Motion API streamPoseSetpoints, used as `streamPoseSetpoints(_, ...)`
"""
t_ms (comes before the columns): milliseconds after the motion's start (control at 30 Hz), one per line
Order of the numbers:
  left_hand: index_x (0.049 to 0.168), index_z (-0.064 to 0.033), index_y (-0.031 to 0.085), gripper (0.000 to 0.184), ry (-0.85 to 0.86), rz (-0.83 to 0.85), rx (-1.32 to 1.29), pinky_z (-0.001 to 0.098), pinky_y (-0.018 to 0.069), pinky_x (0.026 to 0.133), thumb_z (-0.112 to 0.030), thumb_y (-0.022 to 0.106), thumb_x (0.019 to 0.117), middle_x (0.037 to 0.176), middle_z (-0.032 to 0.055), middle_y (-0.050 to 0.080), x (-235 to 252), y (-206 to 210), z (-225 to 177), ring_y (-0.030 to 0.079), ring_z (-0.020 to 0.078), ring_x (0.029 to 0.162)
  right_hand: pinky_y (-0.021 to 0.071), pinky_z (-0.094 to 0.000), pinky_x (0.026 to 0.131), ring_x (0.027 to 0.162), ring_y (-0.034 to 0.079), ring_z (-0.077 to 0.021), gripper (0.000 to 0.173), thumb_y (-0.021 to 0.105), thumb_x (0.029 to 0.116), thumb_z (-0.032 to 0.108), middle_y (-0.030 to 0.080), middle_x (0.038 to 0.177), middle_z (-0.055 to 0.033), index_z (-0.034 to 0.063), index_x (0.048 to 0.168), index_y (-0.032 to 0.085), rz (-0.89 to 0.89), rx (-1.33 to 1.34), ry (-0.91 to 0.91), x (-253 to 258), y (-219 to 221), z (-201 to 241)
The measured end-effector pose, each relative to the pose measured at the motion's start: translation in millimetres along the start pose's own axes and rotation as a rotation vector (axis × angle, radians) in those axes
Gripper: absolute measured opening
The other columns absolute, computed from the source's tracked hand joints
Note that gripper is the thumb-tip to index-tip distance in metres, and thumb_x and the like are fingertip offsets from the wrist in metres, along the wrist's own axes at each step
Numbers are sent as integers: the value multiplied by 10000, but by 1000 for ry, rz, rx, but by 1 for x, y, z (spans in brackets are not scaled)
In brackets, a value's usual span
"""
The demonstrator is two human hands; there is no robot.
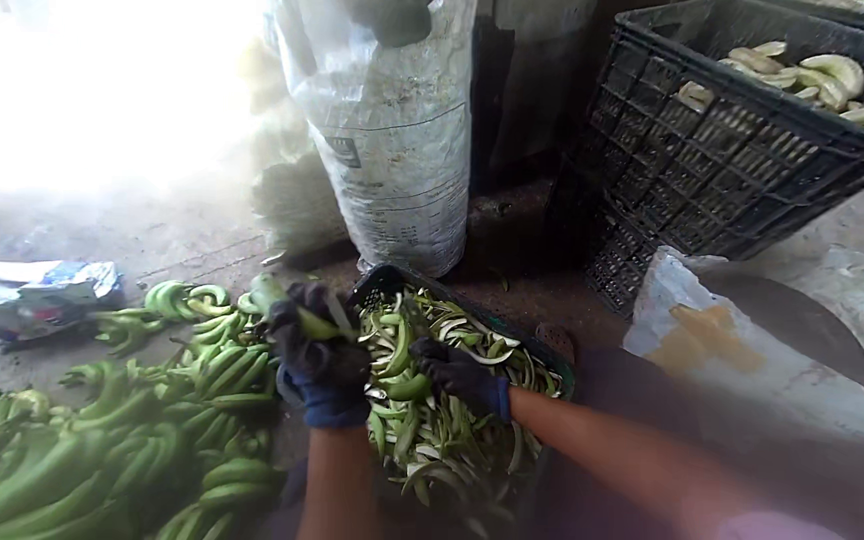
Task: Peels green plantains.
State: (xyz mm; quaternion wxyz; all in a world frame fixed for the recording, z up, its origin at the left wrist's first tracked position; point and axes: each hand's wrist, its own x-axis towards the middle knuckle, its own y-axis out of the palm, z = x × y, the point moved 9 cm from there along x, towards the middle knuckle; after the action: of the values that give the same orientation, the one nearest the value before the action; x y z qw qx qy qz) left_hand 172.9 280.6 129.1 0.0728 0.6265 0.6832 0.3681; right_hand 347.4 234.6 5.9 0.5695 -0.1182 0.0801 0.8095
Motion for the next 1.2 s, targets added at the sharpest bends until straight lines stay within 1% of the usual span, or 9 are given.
streamPoseSetpoints(100, 1369, -234, 512, 423, -99, -93, 213, 323, 526, 976, -503, 416, 1057, 1243, -65, 635, -22, 12, 9, 608, 80, 1129, 541, -317, 844, 1000, 639, -128, 401, 461, 1072, 290, 667, 1217, -83, 56, 1383, 559, 160, 365, -211, -3, 7, 41)
streamPoseSetpoints(200, 1511, -180, 378, 648, -323, -139, 581, 325, 569, 802, -538, 525, 992, 1165, 13, 638, -46, 20, 27, 628, 80, 969, 529, -521, 1009, 1189, 633, -319, 516, 485, 1037, 391, 624, 1330, -187, 85, 1452, 504, 290, 680, -283, -6, 5, 76)
streamPoseSetpoints(367, 1525, -233, 386, 653, -286, -68, 419, 455, 611, 860, -289, 699, 954, 1285, 68, 635, -51, 14, 14, 678, 231, 1054, 572, -398, 977, 1132, 654, -189, 349, 493, 1056, 166, 648, 1282, -85, 69, 1385, 556, 137, 174, -570, -7, -31, 99)
streamPoseSetpoints(533, 1412, -187, 535, 555, -218, -75, 762, 390, 612, 822, -371, 727, 924, 1195, 29, 695, -56, -12, -6, 699, 153, 976, 585, -294, 600, 670, 666, -141, 419, 627, 1005, 167, 712, 937, -52, 158, 1415, 542, 43, -69, -302, -9, -21, 94)
streamPoseSetpoints(633, 1407, -201, 560, 512, -155, -24, 825, 354, 602, 825, -336, 718, 939, 1277, -2, 677, -59, -11, -17, 687, 111, 998, 594, -263, 563, 629, 675, -104, 324, 620, 980, 188, 731, 875, -18, 88, 1285, 574, 17, -104, -381, -28, -17, 104)
streamPoseSetpoints(800, 1429, -169, 523, 475, -226, 126, 336, 452, 630, 799, -199, 659, 974, 1251, 103, 649, -58, 2, -39, 689, 251, 1013, 552, -307, 582, 631, 646, -140, 408, 534, 1057, 420, 697, 855, -67, 178, 1384, 563, 302, -436, 246, -14, -4, 21)
streamPoseSetpoints(900, 1485, -273, 478, 533, -338, 112, 395, 382, 630, 633, -327, 650, 984, 1208, 82, 669, -62, -3, -36, 706, 215, 871, 580, -299, 682, 779, 680, -130, 494, 509, 1060, 383, 719, 1056, -46, 266, 1536, 447, 293, -283, -67, -10, -8, 48)
streamPoseSetpoints(1033, 1540, -322, 383, 581, -371, 2, 508, 332, 609, 693, -522, 532, 1015, 1154, 24, 681, -59, -17, -23, 683, 136, 874, 577, -306, 931, 1095, 655, -76, 533, 608, 985, 401, 644, 1331, 33, 247, 1489, 531, 349, -381, -452, -26, -4, 78)
streamPoseSetpoints(1200, 1517, -271, 428, 449, -257, -69, 671, 274, 568, 797, -420, 360, 1099, 1269, -26, 630, -66, -10, -22, 634, 49, 970, 543, -391, 951, 1132, 629, -107, 533, 561, 991, 504, 669, 1273, 17, 285, 1477, 555, 262, -743, -687, -35, 3, 86)
